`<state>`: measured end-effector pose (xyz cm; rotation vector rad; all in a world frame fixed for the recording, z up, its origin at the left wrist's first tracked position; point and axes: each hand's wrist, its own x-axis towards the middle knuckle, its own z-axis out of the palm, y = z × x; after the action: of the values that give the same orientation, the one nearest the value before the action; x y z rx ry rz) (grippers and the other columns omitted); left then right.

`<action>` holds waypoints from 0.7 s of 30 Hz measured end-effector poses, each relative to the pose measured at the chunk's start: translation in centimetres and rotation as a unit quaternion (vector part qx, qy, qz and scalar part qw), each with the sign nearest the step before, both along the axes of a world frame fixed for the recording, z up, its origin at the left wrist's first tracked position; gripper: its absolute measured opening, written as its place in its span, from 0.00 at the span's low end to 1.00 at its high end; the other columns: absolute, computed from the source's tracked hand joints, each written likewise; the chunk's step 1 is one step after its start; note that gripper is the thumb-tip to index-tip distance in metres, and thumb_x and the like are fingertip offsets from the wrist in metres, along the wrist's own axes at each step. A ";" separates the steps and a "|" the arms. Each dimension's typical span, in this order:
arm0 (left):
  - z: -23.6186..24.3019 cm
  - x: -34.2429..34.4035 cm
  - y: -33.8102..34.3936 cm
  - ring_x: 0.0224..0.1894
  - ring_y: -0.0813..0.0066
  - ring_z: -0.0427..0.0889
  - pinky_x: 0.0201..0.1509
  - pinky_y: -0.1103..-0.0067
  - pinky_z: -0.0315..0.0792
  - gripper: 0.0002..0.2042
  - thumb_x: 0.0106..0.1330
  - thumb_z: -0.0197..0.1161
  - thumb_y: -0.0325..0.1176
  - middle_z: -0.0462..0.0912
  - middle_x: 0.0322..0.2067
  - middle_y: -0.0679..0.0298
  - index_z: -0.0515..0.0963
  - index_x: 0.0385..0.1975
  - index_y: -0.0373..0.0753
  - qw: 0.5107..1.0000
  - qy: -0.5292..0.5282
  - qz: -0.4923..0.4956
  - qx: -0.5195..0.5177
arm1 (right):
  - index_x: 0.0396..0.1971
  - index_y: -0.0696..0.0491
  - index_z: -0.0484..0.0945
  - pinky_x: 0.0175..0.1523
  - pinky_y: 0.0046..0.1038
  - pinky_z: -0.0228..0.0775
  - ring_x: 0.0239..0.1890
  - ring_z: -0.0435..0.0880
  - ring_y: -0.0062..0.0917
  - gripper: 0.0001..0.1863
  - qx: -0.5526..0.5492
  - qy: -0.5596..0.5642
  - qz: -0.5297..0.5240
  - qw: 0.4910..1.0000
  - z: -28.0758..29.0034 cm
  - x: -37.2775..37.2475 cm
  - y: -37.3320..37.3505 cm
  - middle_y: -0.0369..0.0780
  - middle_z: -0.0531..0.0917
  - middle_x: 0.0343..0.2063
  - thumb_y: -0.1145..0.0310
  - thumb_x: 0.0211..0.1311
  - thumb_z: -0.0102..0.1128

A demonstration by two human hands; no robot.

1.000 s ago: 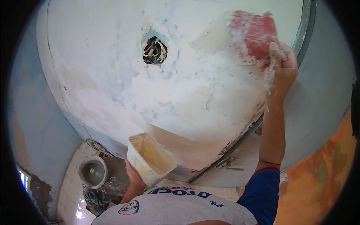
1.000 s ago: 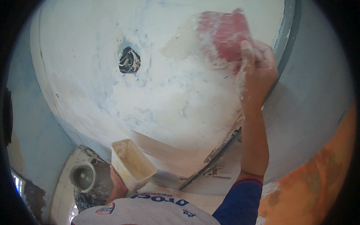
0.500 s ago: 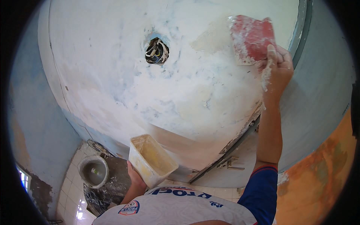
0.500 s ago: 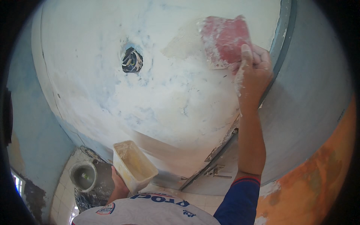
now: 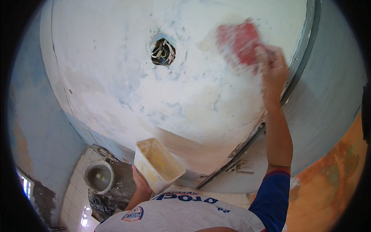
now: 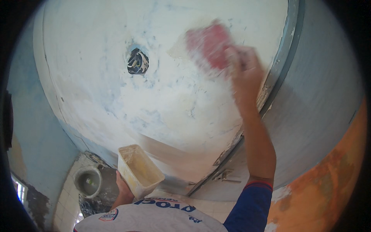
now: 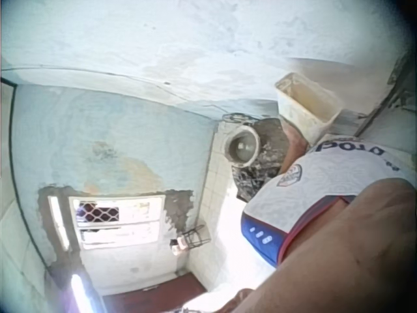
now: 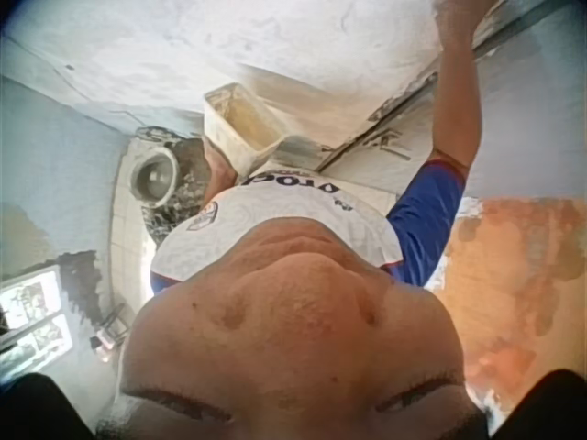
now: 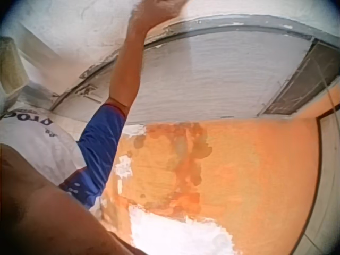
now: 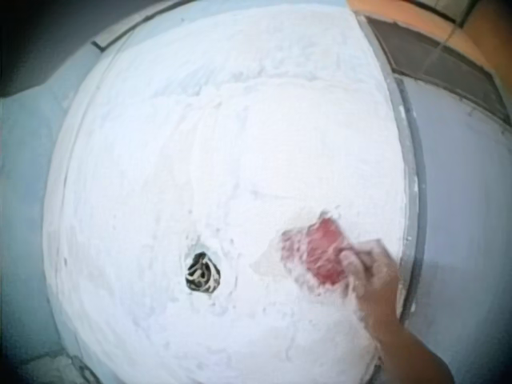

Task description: The person applies plaster to a wall around an electrical fixture using a red scraper, dipping the scraper into a container of plaster as needed.

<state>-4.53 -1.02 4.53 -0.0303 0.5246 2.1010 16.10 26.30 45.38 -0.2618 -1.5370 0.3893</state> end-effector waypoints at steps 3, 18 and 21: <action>-0.1 -0.3 -0.2 0.70 0.50 0.64 0.73 0.57 0.59 0.37 0.75 0.31 0.64 0.64 0.70 0.55 0.58 0.73 0.43 1.000 0.004 0.014 -0.008 | 0.40 0.59 0.79 0.23 0.17 0.66 0.19 0.74 0.11 0.09 -0.027 0.091 0.021 0.995 1.5 1.1 0.1 0.34 0.83 0.25 0.68 0.69 0.65; -0.9 -0.3 -0.3 0.71 0.51 0.64 0.74 0.58 0.58 0.36 0.76 0.31 0.63 0.63 0.70 0.56 0.58 0.73 0.43 0.999 0.018 0.026 0.000 | 0.41 0.58 0.79 0.25 0.19 0.71 0.20 0.79 0.14 0.09 0.093 -0.019 0.006 0.995 -1.2 -0.6 1.1 0.37 0.85 0.29 0.70 0.68 0.65; 0.3 0.2 -0.3 0.71 0.51 0.64 0.74 0.59 0.59 0.36 0.76 0.31 0.63 0.64 0.70 0.56 0.58 0.73 0.43 0.999 0.003 0.035 -0.017 | 0.42 0.57 0.80 0.26 0.18 0.71 0.22 0.79 0.13 0.09 -0.021 0.109 -0.035 0.993 1.3 2.1 -0.1 0.38 0.85 0.30 0.69 0.67 0.66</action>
<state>-4.31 -1.29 4.86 -0.0627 0.5710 2.1598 18.20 26.18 46.65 -0.2957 -1.3022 0.3825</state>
